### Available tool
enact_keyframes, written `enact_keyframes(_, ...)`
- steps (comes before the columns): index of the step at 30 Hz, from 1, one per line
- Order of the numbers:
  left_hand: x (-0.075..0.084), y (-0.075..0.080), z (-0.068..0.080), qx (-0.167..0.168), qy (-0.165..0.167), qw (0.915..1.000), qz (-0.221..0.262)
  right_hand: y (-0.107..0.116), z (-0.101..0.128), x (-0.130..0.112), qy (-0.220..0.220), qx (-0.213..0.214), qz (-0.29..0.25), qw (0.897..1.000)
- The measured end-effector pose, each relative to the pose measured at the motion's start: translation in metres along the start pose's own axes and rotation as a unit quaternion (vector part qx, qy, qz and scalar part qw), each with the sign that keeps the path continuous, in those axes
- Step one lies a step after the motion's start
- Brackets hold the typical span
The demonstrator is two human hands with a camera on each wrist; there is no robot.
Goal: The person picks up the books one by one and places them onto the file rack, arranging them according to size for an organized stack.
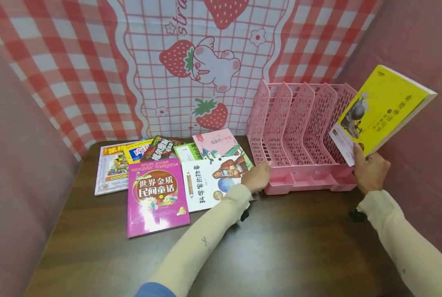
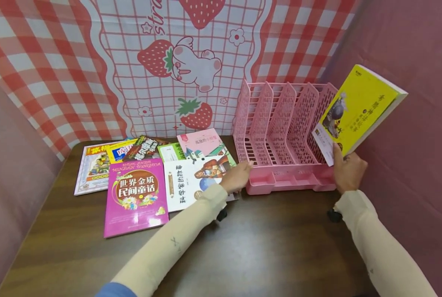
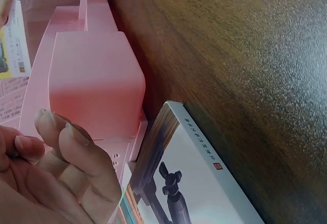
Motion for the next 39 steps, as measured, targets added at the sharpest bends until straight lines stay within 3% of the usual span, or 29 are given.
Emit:
enact_keyframes(6, -0.001, -0.011, -0.002, -0.012, 0.009, 0.9999, 0.003, -0.002, -0.006, 0.013, 0.013, -0.018, 0.042, 0.999)
enact_keyframes(10, 0.004, -0.015, -0.002, -0.012, 0.009, 0.9998, -0.009, 0.002, -0.013, 0.019, -0.013, -0.066, 0.079, 0.995)
enact_keyframes(16, 0.018, -0.018, -0.004, -0.012, -0.003, 0.9995, -0.029, 0.009, -0.026, 0.023, -0.083, -0.173, 0.105, 0.976)
enact_keyframes(21, 0.022, -0.019, -0.003, -0.006, 0.0, 0.9996, -0.029, 0.009, -0.035, 0.031, -0.074, -0.223, 0.134, 0.963)
enact_keyframes(29, 0.023, -0.014, -0.002, -0.001, 0.005, 0.9997, -0.025, 0.011, -0.052, 0.031, -0.087, -0.273, 0.161, 0.944)
enact_keyframes(36, 0.023, -0.013, -0.001, 0.003, -0.008, 0.999, -0.045, 0.038, -0.072, 0.014, -0.089, -0.281, 0.147, 0.944)
enact_keyframes(39, 0.023, -0.012, -0.002, 0.003, -0.007, 0.999, -0.045, 0.047, -0.085, 0.007, -0.089, -0.313, 0.142, 0.935)
Point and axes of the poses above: each hand's wrist, its own z-axis away from the middle knuckle, its own y-axis out of the back of the hand, x = y × z, the point moved 3 cm from there along -z, towards the middle knuckle, and after that the axes turned 12 degrees about -x, right-handed, at the moved point
